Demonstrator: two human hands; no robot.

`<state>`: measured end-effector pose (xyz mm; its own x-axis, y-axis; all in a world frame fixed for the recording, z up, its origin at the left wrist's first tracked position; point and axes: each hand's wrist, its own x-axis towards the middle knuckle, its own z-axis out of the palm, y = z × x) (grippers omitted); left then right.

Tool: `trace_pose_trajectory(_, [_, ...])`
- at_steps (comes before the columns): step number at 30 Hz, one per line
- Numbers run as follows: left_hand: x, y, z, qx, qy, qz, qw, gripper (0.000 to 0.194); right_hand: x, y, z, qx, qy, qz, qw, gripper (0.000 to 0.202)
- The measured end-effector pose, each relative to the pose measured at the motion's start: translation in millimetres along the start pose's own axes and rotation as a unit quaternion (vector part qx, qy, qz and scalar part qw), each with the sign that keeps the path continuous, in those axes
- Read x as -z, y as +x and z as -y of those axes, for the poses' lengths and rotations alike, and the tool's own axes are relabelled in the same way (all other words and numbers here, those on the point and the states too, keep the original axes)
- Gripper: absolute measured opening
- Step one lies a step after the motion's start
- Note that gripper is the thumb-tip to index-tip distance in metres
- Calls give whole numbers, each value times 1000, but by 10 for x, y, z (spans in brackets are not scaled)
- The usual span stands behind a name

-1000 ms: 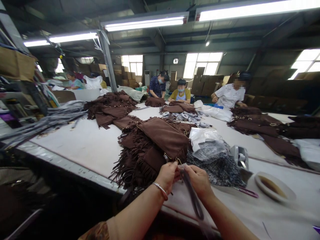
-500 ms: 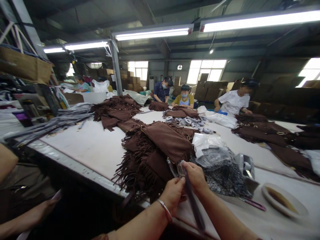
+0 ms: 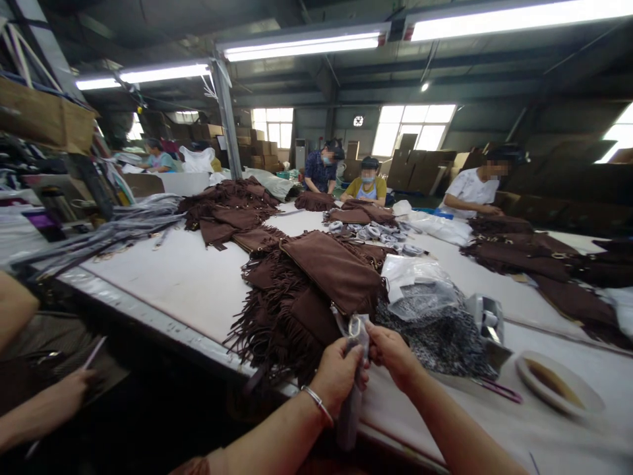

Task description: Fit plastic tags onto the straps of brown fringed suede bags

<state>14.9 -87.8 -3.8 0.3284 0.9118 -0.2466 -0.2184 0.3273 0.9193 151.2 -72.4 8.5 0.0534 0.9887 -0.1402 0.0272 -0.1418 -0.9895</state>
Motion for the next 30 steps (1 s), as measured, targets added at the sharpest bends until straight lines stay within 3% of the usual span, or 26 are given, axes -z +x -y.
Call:
trace_pose_trajectory(5, [19, -12, 12, -2, 20, -17, 1000, 28, -128, 76, 108, 59, -70, -73, 993, 47])
trace_pose_trajectory(11, [80, -88, 20, -22, 23, -19, 999, 34, -177, 146, 121, 85, -90, -112, 986, 43])
trace_pose_trajectory(15, [127, -133, -8, 2, 20, -6, 1000, 36, -180, 105, 88, 48, -60, -83, 994, 49])
trace_pose_trajectory(20, [194, -144, -46, 54, -33, 25, 998, 40, -49, -25, -22, 19, 56, -11, 998, 49])
trace_pose_trajectory(26, [202, -145, -20, 47, -40, 45, 997, 40, -48, -188, -116, 31, -33, 61, 997, 38])
trace_pose_trajectory(30, [210, -147, 0, 53, -66, 84, 993, 41, -137, -135, -106, 9, 23, 84, 996, 35])
